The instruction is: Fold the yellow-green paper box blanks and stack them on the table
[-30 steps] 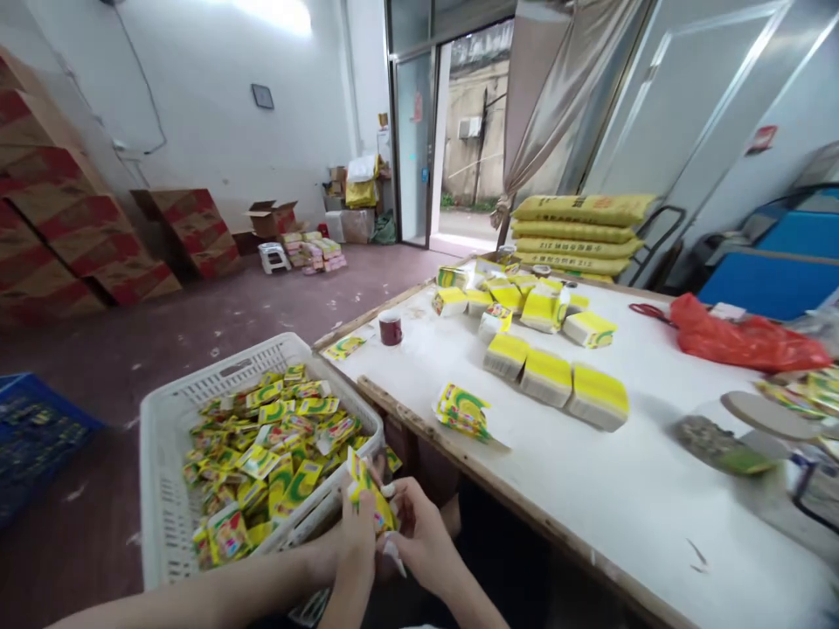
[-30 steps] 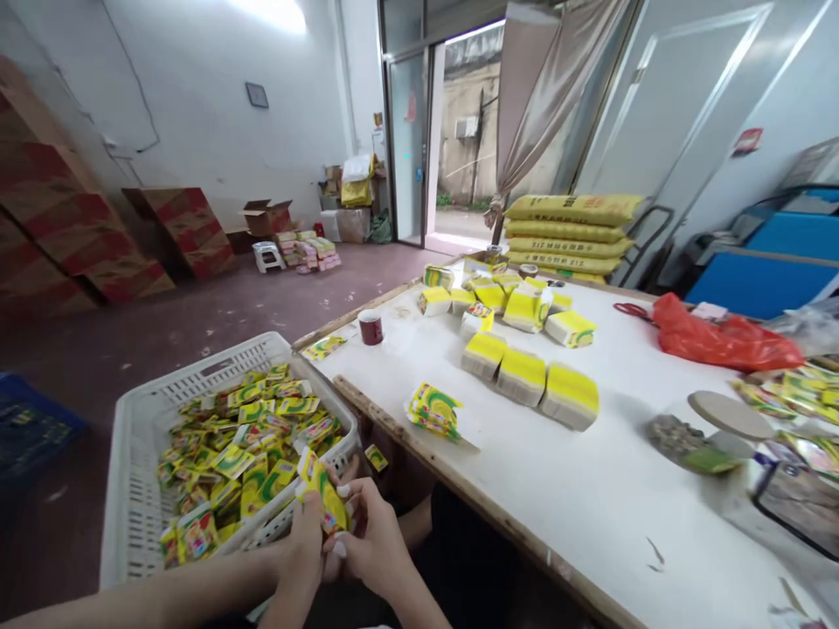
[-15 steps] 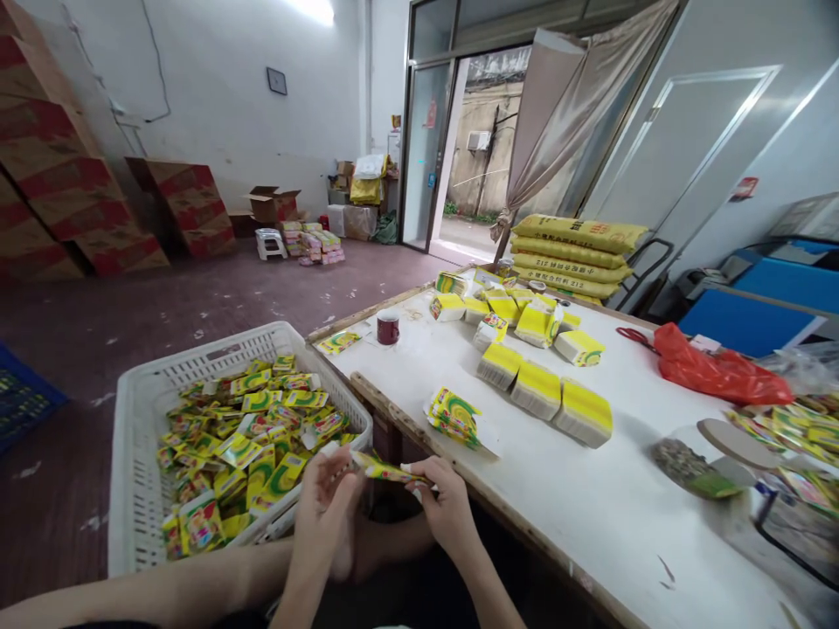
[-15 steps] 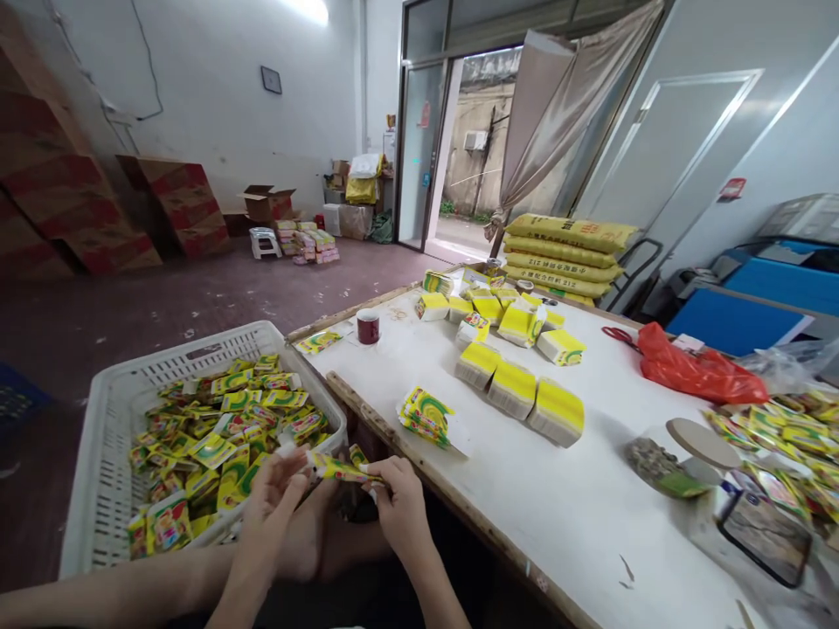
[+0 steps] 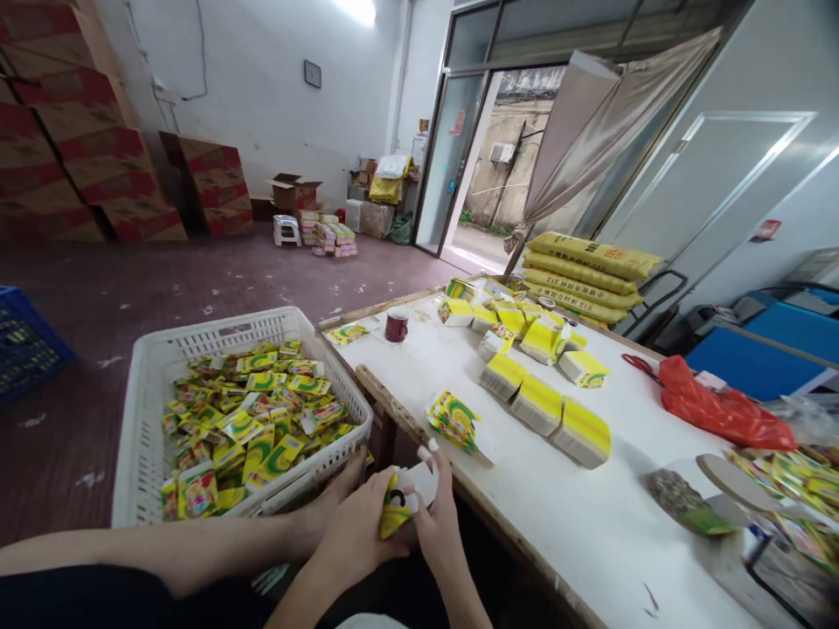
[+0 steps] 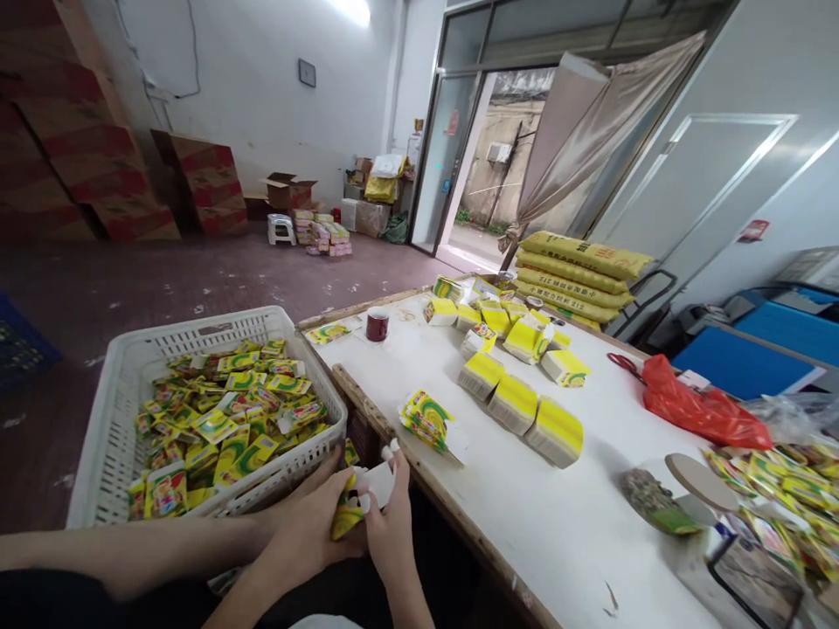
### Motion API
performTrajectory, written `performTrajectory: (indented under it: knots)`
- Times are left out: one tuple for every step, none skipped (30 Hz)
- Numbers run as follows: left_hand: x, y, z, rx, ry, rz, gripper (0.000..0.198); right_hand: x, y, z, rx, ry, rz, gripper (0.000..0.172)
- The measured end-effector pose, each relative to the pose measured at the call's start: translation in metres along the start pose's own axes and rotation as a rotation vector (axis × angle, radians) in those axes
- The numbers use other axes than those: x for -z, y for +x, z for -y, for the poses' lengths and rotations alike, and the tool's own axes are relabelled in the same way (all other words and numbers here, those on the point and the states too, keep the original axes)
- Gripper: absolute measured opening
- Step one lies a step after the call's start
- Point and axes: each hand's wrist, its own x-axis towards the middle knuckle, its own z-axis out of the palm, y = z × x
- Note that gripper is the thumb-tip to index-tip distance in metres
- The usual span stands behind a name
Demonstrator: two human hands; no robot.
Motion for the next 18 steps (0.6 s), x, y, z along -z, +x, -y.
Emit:
performTrajectory:
  knots:
    - [-0.001,-0.001,0.000,0.010,0.037,0.026,0.079,-0.001,0.002,-0.005,-0.075,0.083,0.027,0.076]
    - [-0.003,-0.001,0.000,0.012,0.057,0.031,0.081,-0.001,0.004,-0.008,-0.145,0.174,0.037,0.078]
    - [-0.004,-0.001,0.001,0.004,0.051,0.007,0.080,-0.003,0.006,-0.010,-0.209,0.274,0.023,0.082]
    - [-0.005,-0.001,0.002,-0.011,0.035,-0.026,0.078,-0.004,0.007,-0.011,-0.258,0.377,-0.006,0.085]
    - [-0.006,-0.001,0.003,-0.025,0.019,-0.062,0.075,-0.005,0.007,-0.010,-0.285,0.471,-0.039,0.085]
    - [-0.007,-0.001,0.005,-0.037,0.010,-0.096,0.074,-0.006,0.006,-0.007,-0.291,0.544,-0.063,0.083]
    - [-0.008,-0.001,0.006,-0.049,0.011,-0.116,0.073,-0.007,0.004,-0.004,-0.293,0.587,-0.064,0.080]
    - [-0.009,-0.001,0.007,-0.067,0.023,-0.118,0.073,-0.008,0.002,0.000,-0.304,0.605,-0.043,0.077]
    - [-0.011,-0.001,0.008,-0.092,0.043,-0.104,0.073,-0.009,-0.001,0.004,-0.334,0.607,-0.001,0.074]
    - [-0.012,-0.002,0.008,-0.120,0.071,-0.079,0.072,-0.009,-0.004,0.008,-0.379,0.603,0.063,0.071]
    - [-0.013,-0.002,0.008,-0.149,0.104,-0.050,0.069,-0.009,-0.007,0.012,-0.430,0.597,0.142,0.069]
    - [-0.014,-0.003,0.008,-0.172,0.139,-0.024,0.067,-0.008,-0.008,0.016,-0.472,0.593,0.227,0.066]
    - [-0.015,-0.004,0.007,-0.188,0.170,-0.004,0.064,-0.007,-0.009,0.019,-0.493,0.592,0.311,0.064]
    - [-0.015,-0.004,0.006,-0.199,0.195,0.008,0.061,-0.005,-0.009,0.022,-0.495,0.592,0.390,0.062]
    - [-0.015,-0.005,0.005,-0.211,0.211,0.013,0.058,-0.003,-0.009,0.024,-0.486,0.592,0.453,0.063]
    - [-0.015,-0.005,0.005,-0.227,0.219,0.016,0.054,0.000,-0.008,0.026,-0.472,0.589,0.490,0.065]
    - [-0.014,-0.005,0.004,-0.244,0.219,0.017,0.050,0.002,-0.007,0.027,-0.455,0.580,0.497,0.068]
    - [-0.013,-0.005,0.005,-0.248,0.207,0.003,0.047,0.003,-0.007,0.028,-0.432,0.560,0.479,0.070]
